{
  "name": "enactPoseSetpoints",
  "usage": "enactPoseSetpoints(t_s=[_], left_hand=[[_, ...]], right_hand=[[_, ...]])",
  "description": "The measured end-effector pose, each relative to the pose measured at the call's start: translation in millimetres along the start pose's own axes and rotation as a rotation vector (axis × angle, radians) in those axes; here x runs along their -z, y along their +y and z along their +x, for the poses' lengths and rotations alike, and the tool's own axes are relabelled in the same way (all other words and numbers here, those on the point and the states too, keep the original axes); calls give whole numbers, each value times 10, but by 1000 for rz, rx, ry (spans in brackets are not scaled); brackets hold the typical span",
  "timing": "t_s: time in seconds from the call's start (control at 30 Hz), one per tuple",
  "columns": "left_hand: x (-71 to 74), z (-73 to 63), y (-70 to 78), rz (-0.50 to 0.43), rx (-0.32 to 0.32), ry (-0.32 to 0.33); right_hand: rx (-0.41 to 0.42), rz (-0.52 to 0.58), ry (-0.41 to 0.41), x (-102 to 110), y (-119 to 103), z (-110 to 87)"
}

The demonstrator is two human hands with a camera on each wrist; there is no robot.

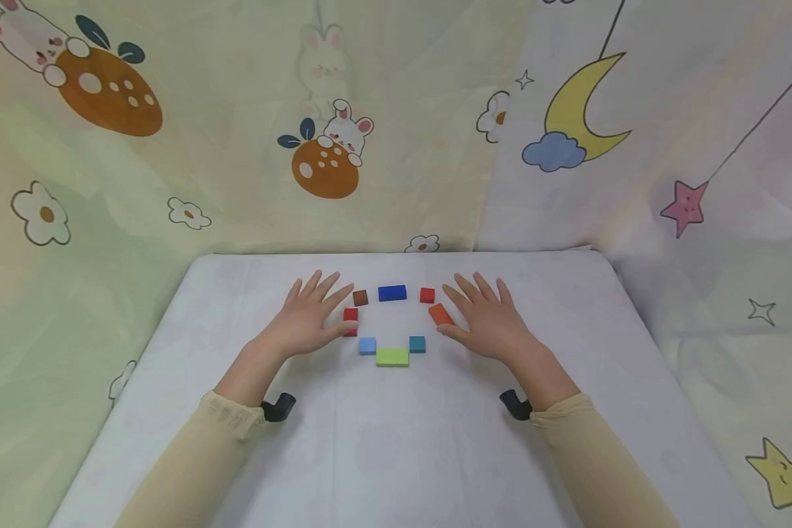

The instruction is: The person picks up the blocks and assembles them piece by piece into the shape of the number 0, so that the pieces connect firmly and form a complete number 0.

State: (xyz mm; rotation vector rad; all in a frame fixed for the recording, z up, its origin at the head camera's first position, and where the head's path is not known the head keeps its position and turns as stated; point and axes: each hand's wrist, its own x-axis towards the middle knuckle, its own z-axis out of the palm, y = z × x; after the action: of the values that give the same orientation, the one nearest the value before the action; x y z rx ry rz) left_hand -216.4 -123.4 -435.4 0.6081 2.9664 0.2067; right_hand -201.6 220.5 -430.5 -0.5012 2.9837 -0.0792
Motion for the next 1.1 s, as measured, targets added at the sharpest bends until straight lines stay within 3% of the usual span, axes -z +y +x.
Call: enactPoseSetpoints(t_s=[0.17, 0.3, 0.6, 0.73, 0.9, 1.1], left_hand=[[-83, 23, 3, -43, -20, -6], [-188, 24, 18, -100, -49, 36], [-468, -77, 185, -338, -86, 135], [-663, -107, 244, -341, -119, 136], [-845, -135, 264, -348, -116, 128], [-977, -136, 261, -347, -135, 120]], right_hand=[[-5, 18, -11, -31, 2, 0], [17, 73, -7, -65, -16, 7], [59, 402, 34, -302, -197, -3], [80, 472, 21, -488, -307, 16], [105, 549, 10, -661, -409, 12], [153, 517, 79, -788, -454, 19]])
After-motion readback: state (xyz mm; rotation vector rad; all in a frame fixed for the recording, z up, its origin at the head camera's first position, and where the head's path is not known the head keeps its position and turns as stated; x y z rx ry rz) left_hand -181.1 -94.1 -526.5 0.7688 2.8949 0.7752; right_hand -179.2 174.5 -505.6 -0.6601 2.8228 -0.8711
